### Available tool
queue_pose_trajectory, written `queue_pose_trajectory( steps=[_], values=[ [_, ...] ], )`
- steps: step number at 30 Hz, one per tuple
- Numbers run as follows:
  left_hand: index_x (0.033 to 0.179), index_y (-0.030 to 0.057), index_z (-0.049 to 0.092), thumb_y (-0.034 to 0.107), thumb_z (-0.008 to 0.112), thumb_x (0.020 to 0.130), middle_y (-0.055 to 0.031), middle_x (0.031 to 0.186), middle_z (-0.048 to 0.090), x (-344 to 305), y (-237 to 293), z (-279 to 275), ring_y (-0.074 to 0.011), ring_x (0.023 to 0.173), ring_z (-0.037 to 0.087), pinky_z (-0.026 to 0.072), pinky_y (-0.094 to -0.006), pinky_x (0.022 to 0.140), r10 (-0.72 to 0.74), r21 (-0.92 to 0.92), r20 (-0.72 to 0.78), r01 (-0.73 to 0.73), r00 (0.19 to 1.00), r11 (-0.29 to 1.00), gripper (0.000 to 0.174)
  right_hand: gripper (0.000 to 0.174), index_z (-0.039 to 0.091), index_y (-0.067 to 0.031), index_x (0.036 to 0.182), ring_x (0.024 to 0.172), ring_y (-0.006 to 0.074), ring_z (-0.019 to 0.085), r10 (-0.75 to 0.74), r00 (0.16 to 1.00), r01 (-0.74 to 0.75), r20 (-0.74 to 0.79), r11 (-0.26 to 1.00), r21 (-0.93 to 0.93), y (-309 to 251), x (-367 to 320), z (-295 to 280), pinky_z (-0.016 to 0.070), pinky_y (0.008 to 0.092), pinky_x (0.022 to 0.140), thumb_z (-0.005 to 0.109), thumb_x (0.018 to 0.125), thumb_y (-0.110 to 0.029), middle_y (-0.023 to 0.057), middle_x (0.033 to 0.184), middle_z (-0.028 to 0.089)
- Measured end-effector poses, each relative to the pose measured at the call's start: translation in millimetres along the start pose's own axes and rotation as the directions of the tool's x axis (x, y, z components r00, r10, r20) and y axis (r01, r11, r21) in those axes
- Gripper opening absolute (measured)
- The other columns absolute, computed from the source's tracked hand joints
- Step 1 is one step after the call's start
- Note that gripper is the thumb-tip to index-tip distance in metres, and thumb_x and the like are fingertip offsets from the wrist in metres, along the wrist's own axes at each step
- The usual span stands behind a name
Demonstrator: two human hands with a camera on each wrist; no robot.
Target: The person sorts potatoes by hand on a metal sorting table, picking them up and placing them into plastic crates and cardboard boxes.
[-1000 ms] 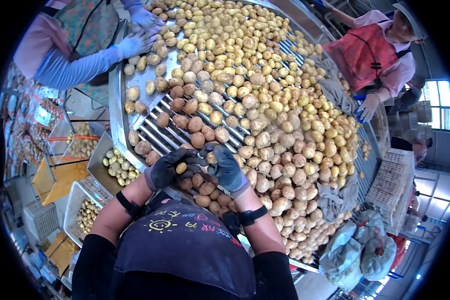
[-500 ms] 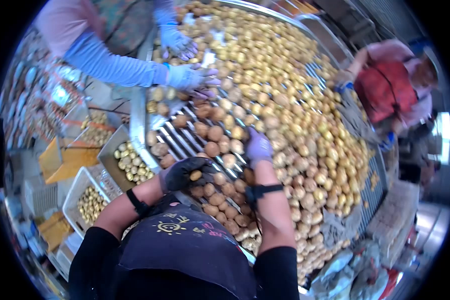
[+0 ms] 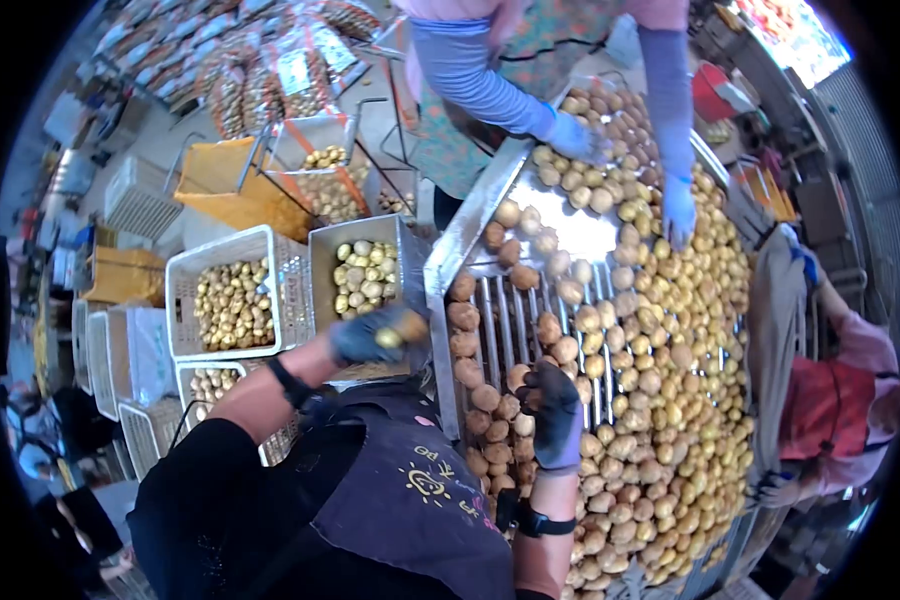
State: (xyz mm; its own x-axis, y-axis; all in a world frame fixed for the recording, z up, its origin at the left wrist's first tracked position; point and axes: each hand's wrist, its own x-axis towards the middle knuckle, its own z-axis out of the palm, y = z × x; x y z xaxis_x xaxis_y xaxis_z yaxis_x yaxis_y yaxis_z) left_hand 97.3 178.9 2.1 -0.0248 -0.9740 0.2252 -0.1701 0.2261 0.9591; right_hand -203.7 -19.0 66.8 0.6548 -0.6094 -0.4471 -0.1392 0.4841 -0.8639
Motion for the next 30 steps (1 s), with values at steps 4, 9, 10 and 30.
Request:
queue_pose_trajectory(
  steps=[4,9,10,30],
  values=[
    [0.126,0.0052,0.057,0.009,0.064,0.087,-0.0074,0.12,0.065,-189,-10,-97,-0.0208,0.105,0.063,0.0496,-0.0309,0.093,-0.257,0.273,-0.759,0.651,0.598,0.709,0.04,0.05,0.058,-0.0058,0.127,0.107,0.0288,0.066,0.2,0.98,-0.167,-0.021,0.869,0.466,13,2,-5,0.0569,0.0315,0.076,0.052,0.099,-0.046,0.0128,0.122,0.065],
    [0.142,-0.0027,0.041,0.037,0.073,0.088,-0.0218,0.124,0.061,-328,9,-162,-0.0253,0.088,0.065,0.059,-0.0358,0.061,-0.329,-0.43,-0.882,0.863,-0.338,0.265,0.074,0.066,0.046,-0.0059,0.141,0.134,0.0345,0.045,0.18,0.929,-0.349,0.325,0.722,0.597,14,12,27,0.0377,0.044,0.111,0.039,0.1,-0.057,0.0196,0.144,0.047],
    [0.142,-0.0017,0.043,0.038,0.072,0.089,-0.0191,0.121,0.063,-339,-9,-164,-0.0208,0.089,0.067,0.0542,-0.0324,0.055,-0.374,-0.473,-0.863,0.805,-0.34,0.358,0.072,0.067,0.047,-0.0054,0.141,0.135,0.0335,0.044,0.11,0.95,-0.251,0.292,0.825,0.506,8,7,39,0.0356,0.0439,0.113,0.04,0.099,-0.057,0.0187,0.143,0.049],
    [0.131,0.0005,0.055,0.034,0.047,0.103,-0.0099,0.116,0.067,73,72,90,-0.016,0.09,0.066,0.0526,-0.0258,0.079,-0.493,-0.858,0.468,0.511,0.734,-0.053,0.044,0.071,0.05,0.0018,0.133,0.116,0.0366,0.056,-0.465,0.825,0.546,0.323,0.503,-0.67,-11,-17,63,0.0437,0.0436,0.1,0.083,0.073,-0.017,0.0202,0.125,0.058]
  ],
)
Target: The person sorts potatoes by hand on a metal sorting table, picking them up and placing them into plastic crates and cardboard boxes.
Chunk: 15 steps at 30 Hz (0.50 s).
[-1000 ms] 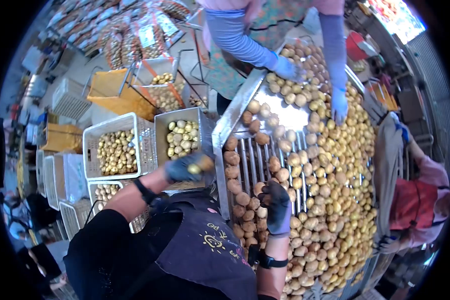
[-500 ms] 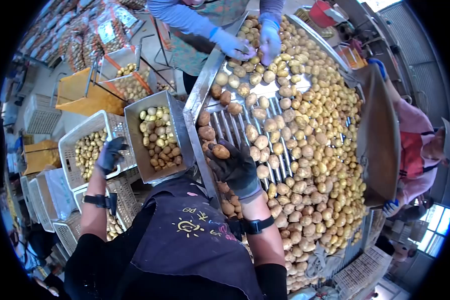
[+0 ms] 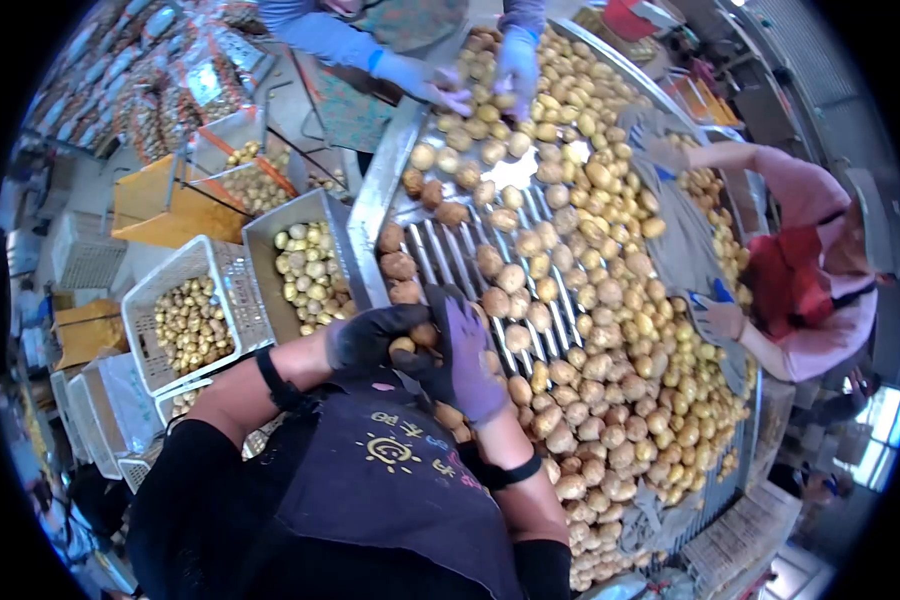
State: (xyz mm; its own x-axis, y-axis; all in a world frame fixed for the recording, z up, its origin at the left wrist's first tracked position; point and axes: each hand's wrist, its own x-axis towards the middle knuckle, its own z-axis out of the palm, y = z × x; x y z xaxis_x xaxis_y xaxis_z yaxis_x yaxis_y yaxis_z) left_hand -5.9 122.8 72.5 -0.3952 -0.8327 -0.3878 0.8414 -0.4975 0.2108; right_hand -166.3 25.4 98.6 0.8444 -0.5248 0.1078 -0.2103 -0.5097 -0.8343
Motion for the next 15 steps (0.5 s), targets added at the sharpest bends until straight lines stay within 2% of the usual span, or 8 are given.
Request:
queue_pose_trajectory(
  steps=[1,2,5,6,7,9,11,15],
  values=[
    [0.134,0.0023,0.054,0.034,0.052,0.102,-0.0096,0.121,0.065,1,-4,-15,-0.0185,0.102,0.065,0.0519,-0.0283,0.087,0.084,0.152,0.013,-0.085,0.996,0.985,0.045,0.076,0.046,0.002,0.137,0.12,0.0415,0.053,0.012,1.0,-0.012,0.017,1.0,-0.007,8,-3,4,0.0422,0.0474,0.101,0.083,0.074,-0.021,0.0226,0.13,0.055],
    [0.135,0.0036,0.052,0.023,0.062,0.096,-0.0083,0.124,0.063,-7,-2,-52,-0.0204,0.114,0.059,0.0501,-0.0303,0.092,0.316,0.68,0.217,-0.375,0.924,0.63,0.044,0.074,0.045,0.0024,0.137,0.119,0.0374,0.055,0.12,0.993,-0.113,-0.018,0.965,0.235,29,-14,18,0.0447,0.0441,0.099,0.082,0.077,-0.018,0.0213,0.13,0.056],
    [0.134,0.0047,0.052,0.007,0.069,0.086,-0.0074,0.123,0.061,-51,39,-97,-0.0191,0.116,0.057,0.0486,-0.0312,0.094,0.434,0.85,0.305,-0.448,0.848,0.277,0.051,0.061,0.044,0.0031,0.139,0.12,0.0258,0.056,0.312,0.95,-0.285,0.028,0.822,0.493,37,-21,2,0.0452,0.0364,0.1,0.072,0.085,-0.009,0.0157,0.13,0.058],
    [0.133,0.0056,0.052,0.011,0.066,0.088,-0.0096,0.12,0.061,-56,55,-123,-0.0169,0.111,0.059,0.0508,-0.0296,0.09,0.419,0.379,0.089,-0.42,0.904,0.825,0.047,0.056,0.045,0.0032,0.139,0.12,0.0221,0.055,0.442,0.89,-0.4,0.11,0.642,0.654,39,-24,1,0.0446,0.034,0.101,0.069,0.088,-0.005,0.0139,0.13,0.058],
    [0.131,0.0039,0.052,0.014,0.058,0.094,-0.0119,0.114,0.062,-71,83,-161,-0.0174,0.106,0.062,0.0545,-0.0295,0.085,0.513,0.577,0.212,-0.531,0.832,0.621,0.038,0.047,0.047,0.0029,0.138,0.12,0.0203,0.056,0.381,0.925,-0.356,-0.013,0.875,0.327,32,-21,-1,0.0437,0.0328,0.103,0.062,0.094,-0.006,0.013,0.128,0.06],
    [0.118,0.0041,0.055,0.024,0.042,0.104,-0.016,0.111,0.064,-108,156,-265,-0.0278,0.1,0.065,0.0577,-0.0411,0.089,0.581,-0.292,-0.159,-0.6,0.798,0.744,0.027,0.04,0.052,0.0026,0.134,0.12,0.0191,0.057,0.41,0.911,-0.399,0.04,0.855,0.331,42,-27,1,0.0436,0.0318,0.102,0.06,0.098,-0.012,0.0128,0.129,0.061],
    [0.123,0.0073,0.051,0.035,0.048,0.102,-0.0227,0.13,0.055,-126,201,-214,-0.0406,0.114,0.058,0.0494,-0.0509,0.099,0.683,0.004,-0.687,-0.939,0.248,0.344,0.035,0.041,0.052,0.0026,0.135,0.12,0.019,0.057,0.419,0.903,-0.427,0.099,0.846,0.319,39,-28,2,0.0438,0.0318,0.102,0.06,0.098,-0.012,0.0128,0.13,0.061],
    [0.136,0.0078,0.043,0.043,0.057,0.097,-0.0234,0.158,0.024,-127,212,-224,-0.0415,0.135,0.04,0.0357,-0.0529,0.11,0.435,0.025,-0.864,-0.842,0.253,0.539,0.055,0.043,0.052,0.0038,0.134,0.116,0.0205,0.059,0.416,0.907,-0.418,0.071,0.86,0.294,42,-51,-7,0.0458,0.0329,0.1,0.063,0.095,-0.011,0.0144,0.124,0.063]
  ],
)
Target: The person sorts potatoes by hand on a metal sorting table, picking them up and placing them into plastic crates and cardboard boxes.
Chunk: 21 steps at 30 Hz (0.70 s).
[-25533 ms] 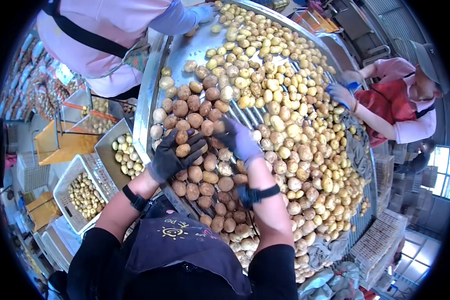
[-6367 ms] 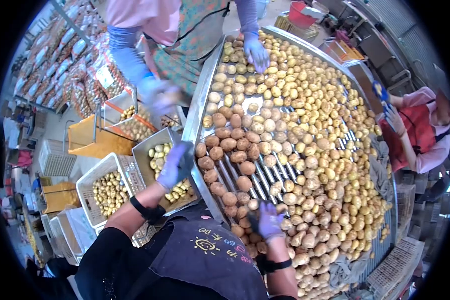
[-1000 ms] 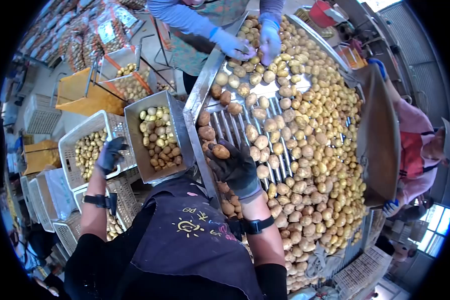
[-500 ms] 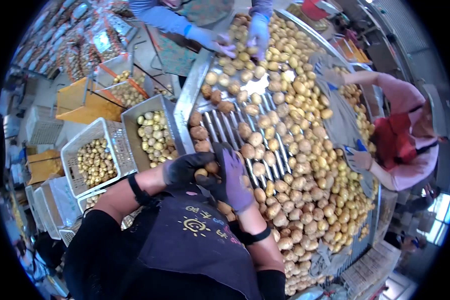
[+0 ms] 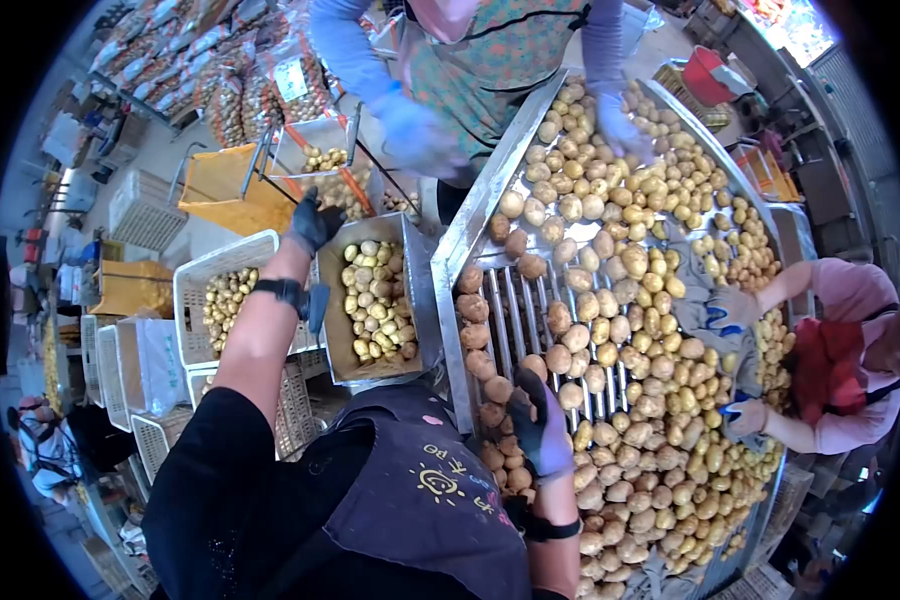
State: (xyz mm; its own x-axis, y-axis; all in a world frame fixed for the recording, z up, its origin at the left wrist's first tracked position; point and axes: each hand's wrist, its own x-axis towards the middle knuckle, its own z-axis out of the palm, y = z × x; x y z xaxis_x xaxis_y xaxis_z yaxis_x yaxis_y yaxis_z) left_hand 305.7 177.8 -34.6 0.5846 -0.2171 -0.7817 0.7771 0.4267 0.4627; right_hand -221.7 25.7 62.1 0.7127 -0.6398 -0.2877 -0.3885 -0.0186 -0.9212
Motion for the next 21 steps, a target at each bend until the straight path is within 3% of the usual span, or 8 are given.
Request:
queue_pose_trajectory(
  steps=[3,5,6,9,13,15,16,21],
  values=[
    [0.15,0.0059,0.032,0.047,0.05,0.099,-0.0211,0.151,0.037,-31,-46,-16,-0.0316,0.135,0.041,0.0342,-0.0434,0.11,0.076,0.441,0.212,-0.165,0.974,0.882,0.068,0.039,0.053,0.0036,0.132,0.116,0.0209,0.059,0.069,0.989,-0.064,-0.129,0.997,0.048,-4,-23,-24,0.046,0.0334,0.1,0.06,0.096,-0.011,0.015,0.124,0.064],
    [0.146,0.0041,0.04,0.039,0.055,0.099,-0.0176,0.142,0.049,-28,-75,-36,-0.0282,0.13,0.047,0.0364,-0.0407,0.108,0.186,0.753,0.332,-0.378,0.925,0.538,0.06,0.043,0.055,0.0049,0.129,0.115,0.0355,0.061,-0.127,0.968,0.006,-0.215,0.872,-0.49,-6,-58,-57,0.0476,0.0408,0.097,0.061,0.093,-0.018,0.0235,0.124,0.062],
    [0.142,0.0025,0.044,0.032,0.058,0.098,-0.0174,0.137,0.054,-32,-96,-40,-0.0278,0.127,0.05,0.0388,-0.0402,0.106,0.274,0.753,0.476,-0.548,0.836,0.364,0.055,0.061,0.05,0.0038,0.134,0.119,0.0405,0.056,0.041,0.964,-0.203,-0.261,0.748,-0.632,18,-85,-74,0.0436,0.0442,0.101,0.067,0.088,-0.031,0.0274,0.127,0.058],
    [0.134,-0.0012,0.05,0.017,0.062,0.095,-0.0187,0.13,0.058,-131,-141,3,-0.0296,0.122,0.054,0.0438,-0.0379,0.1,0.202,0.507,0.857,-0.846,0.474,-0.166,0.045,0.085,0.035,-0.0042,0.147,0.135,0.0489,0.037,0.419,0.866,-0.396,-0.273,0.241,-0.886,7,-138,-60,0.035,0.054,0.109,0.075,0.081,-0.041,0.0326,0.145,0.039],
    [0.135,0.0009,0.049,0.021,0.065,0.091,-0.0208,0.132,0.056,-201,-216,10,-0.0368,0.126,0.051,0.0413,-0.0464,0.104,-0.399,-0.102,0.914,-0.993,-0.07,-0.06,0.051,0.097,0.028,-0.0083,0.152,0.134,0.0599,0.029,0.323,0.927,-0.314,-0.19,0.394,-0.864,27,-119,-24,0.03,0.0582,0.111,0.079,0.075,-0.039,0.04,0.147,0.027],
    [0.144,0.001,0.04,0.028,0.059,0.091,-0.0233,0.147,0.042,-220,-257,1,-0.0393,0.135,0.041,0.0309,-0.0519,0.112,-0.753,-0.336,0.656,-0.914,-0.053,-0.228,0.063,0.092,0.023,-0.01,0.154,0.137,0.0577,0.026,0.346,0.905,-0.362,-0.248,0.317,-0.877,64,-92,-7,0.0267,0.0562,0.114,0.074,0.08,-0.03,0.0409,0.15,0.02],
    [0.147,0.0023,0.036,0.031,0.056,0.091,-0.022,0.15,0.037,-230,-271,0,-0.0394,0.138,0.037,0.0272,-0.0548,0.112,-0.807,-0.363,0.591,-0.89,0.01,-0.277,0.066,0.093,0.021,-0.0093,0.155,0.136,0.0584,0.026,0.313,0.916,-0.384,-0.25,0.506,-0.773,56,-79,-10,0.028,0.0541,0.114,0.074,0.08,-0.026,0.0413,0.15,0.02],
    [0.154,0.0111,0.027,0.024,0.043,0.094,-0.0122,0.161,0.025,-202,-304,19,-0.0371,0.145,0.027,0.0171,-0.0581,0.116,-0.813,-0.486,0.561,-0.733,0.156,-0.476,0.063,0.097,0.017,-0.0074,0.155,0.142,0.0491,0.026,0.19,0.97,-0.238,-0.154,0.883,-0.404,57,-52,-28,0.0304,0.0478,0.115,0.077,0.081,-0.026,0.0378,0.152,0.02]
  ],
)
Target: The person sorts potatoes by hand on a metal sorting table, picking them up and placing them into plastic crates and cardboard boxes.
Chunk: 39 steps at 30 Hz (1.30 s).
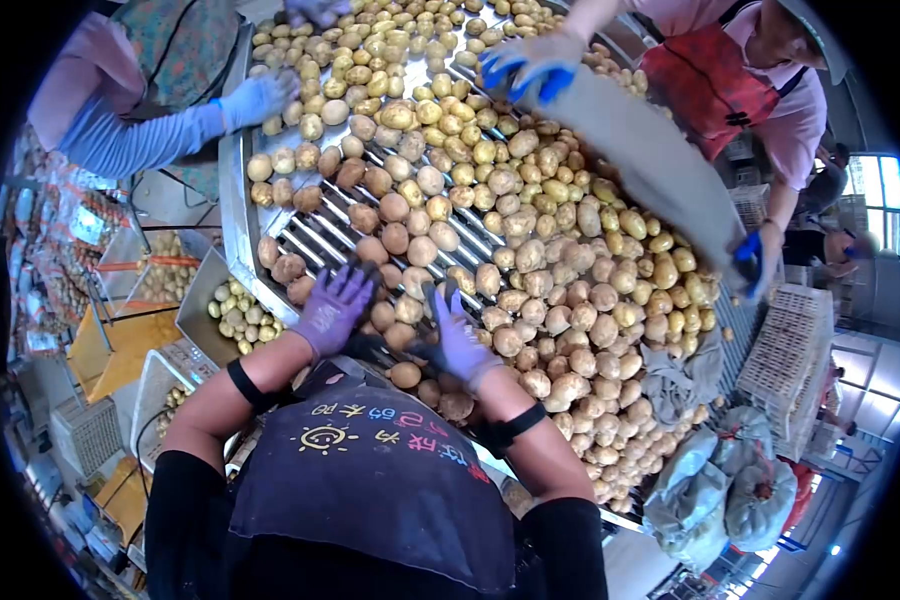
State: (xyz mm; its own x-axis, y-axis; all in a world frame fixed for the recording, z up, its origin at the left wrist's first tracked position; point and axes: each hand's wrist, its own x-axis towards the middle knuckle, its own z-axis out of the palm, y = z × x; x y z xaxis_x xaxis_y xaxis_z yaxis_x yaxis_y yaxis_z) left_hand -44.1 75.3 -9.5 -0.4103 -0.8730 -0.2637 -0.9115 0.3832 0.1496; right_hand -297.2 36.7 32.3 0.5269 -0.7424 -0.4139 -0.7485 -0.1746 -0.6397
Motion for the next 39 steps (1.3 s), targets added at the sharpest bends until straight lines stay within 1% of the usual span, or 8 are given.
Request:
queue_pose_trajectory(
  steps=[2,6,8,19,26,34,37,39],
  values=[
    [0.153,0.0108,0.029,0.022,0.041,0.094,-0.0132,0.16,0.025,10,-26,-18,-0.0347,0.146,0.027,0.0162,-0.0578,0.117,-0.064,0.025,0.034,0.063,0.997,0.998,0.061,0.085,0.027,-0.005,0.151,0.142,0.0336,0.035,-0.1,0.994,0.091,-0.031,0.679,0.728,8,-10,-15,0.0337,0.0401,0.114,0.076,0.085,-0.023,0.0213,0.153,0.034],
    [0.153,0.0111,0.03,0.02,0.045,0.092,-0.0167,0.16,0.025,37,-105,-36,-0.0335,0.147,0.026,0.0143,-0.0554,0.118,-0.395,0.198,0.046,0.379,0.918,0.904,0.063,0.063,0.046,-0.005,0.14,0.135,0.0346,0.042,0.051,0.989,0.004,-0.137,0.927,0.374,13,-37,-43,0.0342,0.0433,0.112,0.071,0.087,-0.026,0.0191,0.144,0.045],
    [0.15,0.0098,0.034,0.027,0.058,0.088,-0.0182,0.153,0.036,38,-138,-24,-0.0345,0.141,0.036,0.0238,-0.0551,0.113,-0.531,-0.066,-0.164,0.528,0.831,0.847,0.069,0.063,0.041,-0.0052,0.143,0.138,0.0355,0.038,0.251,0.964,-0.149,0.087,0.781,-0.607,-5,-54,-47,0.0287,0.0474,0.114,0.061,0.092,-0.037,0.0183,0.149,0.041],
    [0.153,0.0215,0.033,0.039,0.05,0.094,-0.0122,0.159,0.03,41,-75,-41,-0.0299,0.147,0.028,0.0146,-0.0539,0.119,-0.147,0.022,0.007,0.147,0.989,0.989,0.064,0.072,0.035,0.0003,0.146,0.132,0.0456,0.044,-0.113,0.984,0.101,0.138,0.99,0.094,-1,3,-8,0.039,0.0436,0.11,0.067,0.088,-0.028,0.032,0.145,0.04],
    [0.147,0.0142,0.042,0.029,0.059,0.093,-0.0172,0.153,0.037,21,-141,-31,-0.0358,0.143,0.032,0.0223,-0.0546,0.115,-0.452,-0.148,-0.175,0.431,0.874,0.89,0.059,0.048,0.055,-0.0038,0.133,0.123,0.0328,0.056,-0.131,0.979,-0.025,-0.153,0.674,-0.739,9,20,-19,0.0405,0.0416,0.107,0.053,0.087,-0.016,0.0232,0.13,0.059],
    [0.131,0.0051,0.054,0.026,0.063,0.09,-0.0215,0.137,0.051,-31,-89,-35,-0.0403,0.128,0.046,0.0334,-0.0506,0.108,-0.419,-0.418,-0.417,0.239,0.807,0.877,0.047,0.04,0.059,-0.0076,0.129,0.118,0.03,0.059,-0.098,0.991,0.038,-0.092,0.861,-0.507,-25,79,-13,0.0475,0.0337,0.096,0.05,0.09,-0.01,0.0168,0.13,0.061],
    [0.127,0.0017,0.055,0.021,0.065,0.089,-0.0223,0.13,0.055,-48,-99,-23,-0.0409,0.123,0.051,0.0386,-0.0489,0.104,-0.417,-0.456,-0.502,0.178,0.758,0.872,0.044,0.034,0.059,-0.0054,0.126,0.103,0.0193,0.064,0.251,0.953,-0.029,-0.167,0.626,0.779,14,71,-30,0.051,0.0311,0.089,0.057,0.098,-0.024,0.0114,0.118,0.067],
    [0.122,-0.0005,0.057,0.013,0.067,0.086,-0.0226,0.123,0.059,-60,-98,-37,-0.0416,0.114,0.056,0.0442,-0.0467,0.098,-0.426,-0.494,-0.553,0.13,0.716,0.86,0.04,0.033,0.059,-0.0013,0.124,0.1,0.0236,0.067,0.068,0.9,0.004,-0.431,0.986,0.166,17,27,-71,0.0535,0.0349,0.085,0.063,0.094,-0.014,0.0154,0.113,0.068]
  ],
)
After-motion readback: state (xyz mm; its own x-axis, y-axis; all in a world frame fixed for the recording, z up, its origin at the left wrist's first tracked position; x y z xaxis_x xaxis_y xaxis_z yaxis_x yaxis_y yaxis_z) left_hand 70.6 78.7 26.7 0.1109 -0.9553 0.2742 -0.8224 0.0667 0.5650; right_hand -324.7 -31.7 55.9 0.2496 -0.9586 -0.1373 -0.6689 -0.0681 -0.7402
